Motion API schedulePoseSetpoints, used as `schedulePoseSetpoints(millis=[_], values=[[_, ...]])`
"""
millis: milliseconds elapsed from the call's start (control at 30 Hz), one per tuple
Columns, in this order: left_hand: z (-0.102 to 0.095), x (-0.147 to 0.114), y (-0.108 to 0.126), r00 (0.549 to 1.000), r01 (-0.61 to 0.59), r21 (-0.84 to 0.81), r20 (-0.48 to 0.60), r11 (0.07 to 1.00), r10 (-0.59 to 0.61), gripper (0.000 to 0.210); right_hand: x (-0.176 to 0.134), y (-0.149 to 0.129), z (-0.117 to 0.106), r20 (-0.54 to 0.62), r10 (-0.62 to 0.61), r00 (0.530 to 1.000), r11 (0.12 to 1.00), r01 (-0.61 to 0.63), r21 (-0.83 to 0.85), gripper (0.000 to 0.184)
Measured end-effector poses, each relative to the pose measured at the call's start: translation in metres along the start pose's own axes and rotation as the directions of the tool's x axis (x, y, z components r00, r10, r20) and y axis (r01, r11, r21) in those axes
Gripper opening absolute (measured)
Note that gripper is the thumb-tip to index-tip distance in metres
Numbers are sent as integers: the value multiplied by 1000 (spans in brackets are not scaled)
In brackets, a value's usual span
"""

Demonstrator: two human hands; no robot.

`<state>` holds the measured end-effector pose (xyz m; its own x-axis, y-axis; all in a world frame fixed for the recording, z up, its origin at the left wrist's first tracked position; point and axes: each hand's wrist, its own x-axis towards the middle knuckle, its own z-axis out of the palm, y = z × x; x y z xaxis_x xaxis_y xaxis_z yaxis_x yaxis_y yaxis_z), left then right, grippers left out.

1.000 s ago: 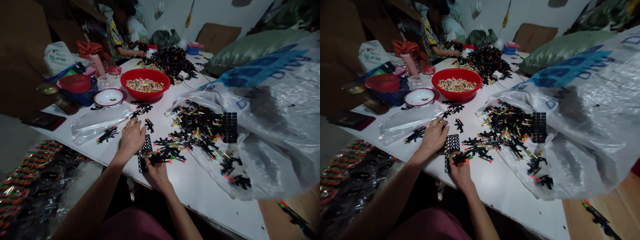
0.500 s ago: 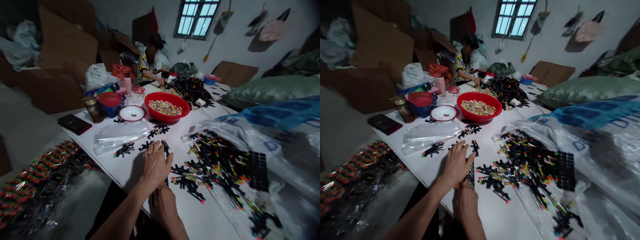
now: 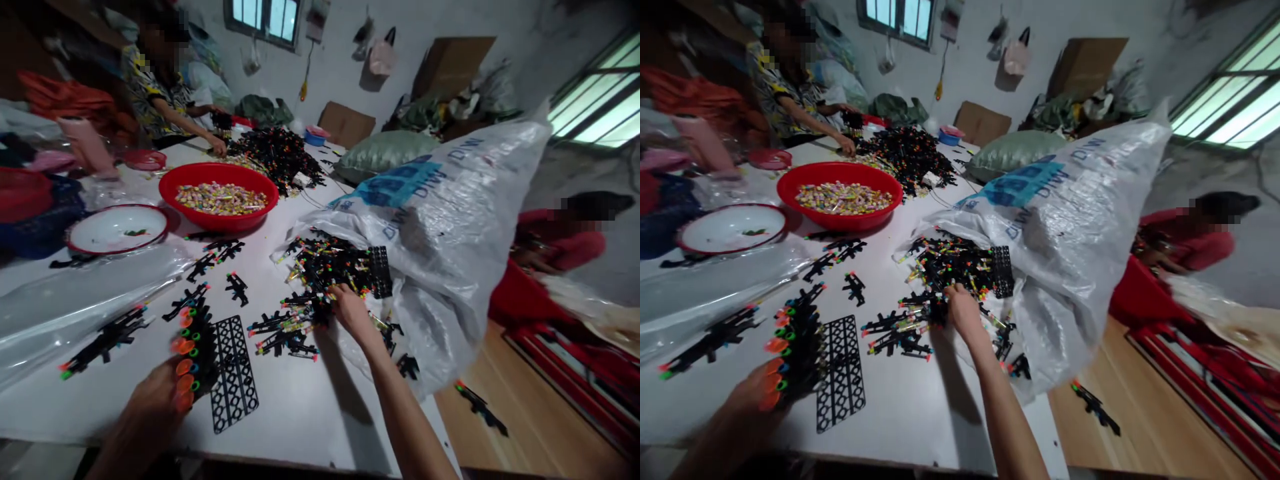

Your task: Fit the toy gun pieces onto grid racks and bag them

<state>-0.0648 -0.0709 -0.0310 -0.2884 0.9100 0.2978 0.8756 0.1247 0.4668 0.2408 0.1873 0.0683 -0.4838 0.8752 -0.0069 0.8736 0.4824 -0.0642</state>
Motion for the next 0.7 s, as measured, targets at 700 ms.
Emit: schedulePoseSetpoints(millis=[700], values=[[42, 5, 32, 891, -353, 315, -173, 881, 419, 30, 77, -111, -35, -126, -413, 902, 806, 426, 410, 30]])
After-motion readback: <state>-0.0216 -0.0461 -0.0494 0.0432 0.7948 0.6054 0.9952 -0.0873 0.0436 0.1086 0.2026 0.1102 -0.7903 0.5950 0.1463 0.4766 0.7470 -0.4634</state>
